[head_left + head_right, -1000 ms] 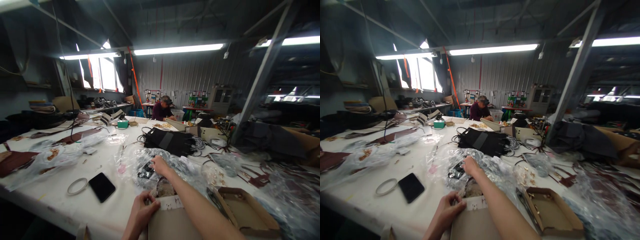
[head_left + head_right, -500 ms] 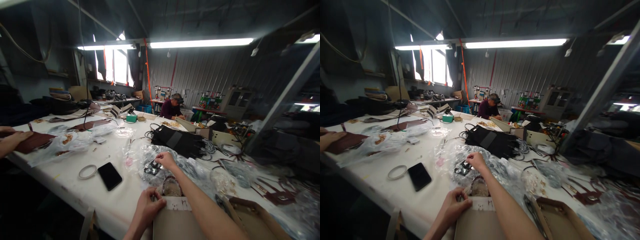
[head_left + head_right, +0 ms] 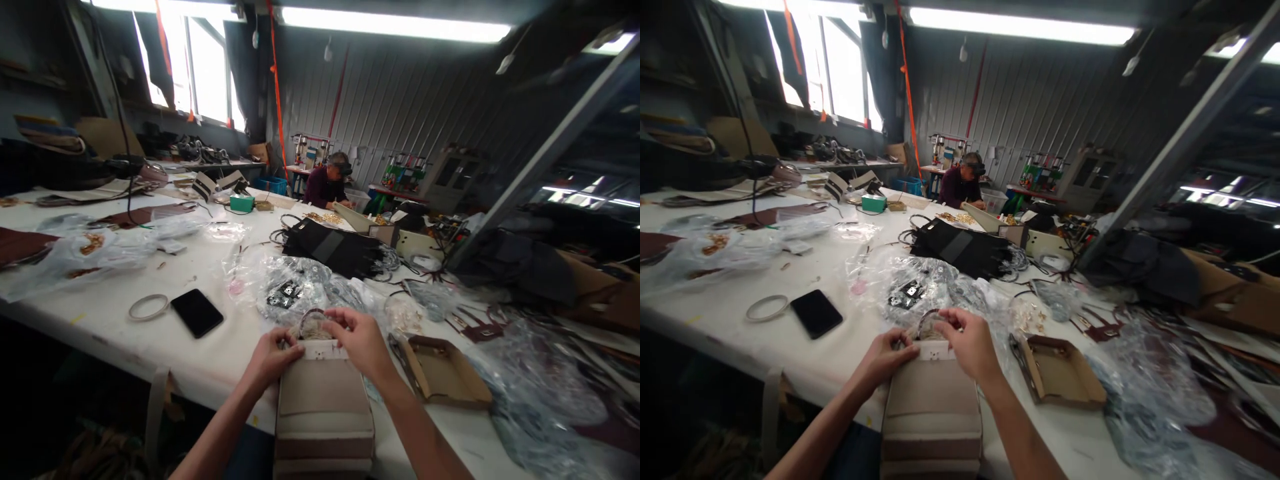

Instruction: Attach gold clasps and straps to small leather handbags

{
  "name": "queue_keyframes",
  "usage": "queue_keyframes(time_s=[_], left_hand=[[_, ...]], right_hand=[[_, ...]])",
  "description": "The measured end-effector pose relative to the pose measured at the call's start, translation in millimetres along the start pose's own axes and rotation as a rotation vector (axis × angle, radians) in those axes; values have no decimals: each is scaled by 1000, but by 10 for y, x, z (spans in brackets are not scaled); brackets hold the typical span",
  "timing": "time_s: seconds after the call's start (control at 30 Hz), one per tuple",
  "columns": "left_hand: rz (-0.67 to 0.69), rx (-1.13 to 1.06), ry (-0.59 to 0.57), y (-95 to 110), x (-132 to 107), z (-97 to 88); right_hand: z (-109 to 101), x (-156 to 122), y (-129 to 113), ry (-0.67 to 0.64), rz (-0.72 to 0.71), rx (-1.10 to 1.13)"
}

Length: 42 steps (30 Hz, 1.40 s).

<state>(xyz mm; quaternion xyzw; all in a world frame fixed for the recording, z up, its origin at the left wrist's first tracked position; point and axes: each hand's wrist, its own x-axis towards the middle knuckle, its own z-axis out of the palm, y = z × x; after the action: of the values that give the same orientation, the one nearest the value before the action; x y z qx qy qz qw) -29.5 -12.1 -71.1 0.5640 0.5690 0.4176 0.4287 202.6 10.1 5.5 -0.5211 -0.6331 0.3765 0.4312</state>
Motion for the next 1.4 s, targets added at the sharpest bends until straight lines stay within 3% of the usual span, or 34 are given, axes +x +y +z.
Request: queue_keyframes(time_s=[0.1,0.2,0.33,0.47,0.67,0.77,0.9,1.0,1.2,1.33,1.4], left_hand=[[-57,6,-28,67,18,-41],[0,107,-39,186,39,-82],[98,322,-110,365,83,-117],[184,497,-70,517,121,-100],[-17,542,-360,694,123,-19],[-39,577,-430,823,184,-34],[-85,495,-496,980,303,-85],[-109,348,-480,1004,318,-99],[0,-102,-513,893,183,-119],[-78,-287,-407,792,146,-189],[-142,-269,-435,722,151,-230]], right_hand=[[39,-625,185,26,38,-29],[120,-908,393,14,26,-5],[124,-965,525,1,12,63],[88,-990,546,34,7,126],[138,-1047,564,97,-60,123],[152,-1047,567,101,-77,114],[147,-1048,563,103,-93,122],[140,-1056,559,108,-91,125],[143,-1055,554,129,-130,88],[161,-1046,568,145,-135,81],[171,-1047,580,145,-132,76]])
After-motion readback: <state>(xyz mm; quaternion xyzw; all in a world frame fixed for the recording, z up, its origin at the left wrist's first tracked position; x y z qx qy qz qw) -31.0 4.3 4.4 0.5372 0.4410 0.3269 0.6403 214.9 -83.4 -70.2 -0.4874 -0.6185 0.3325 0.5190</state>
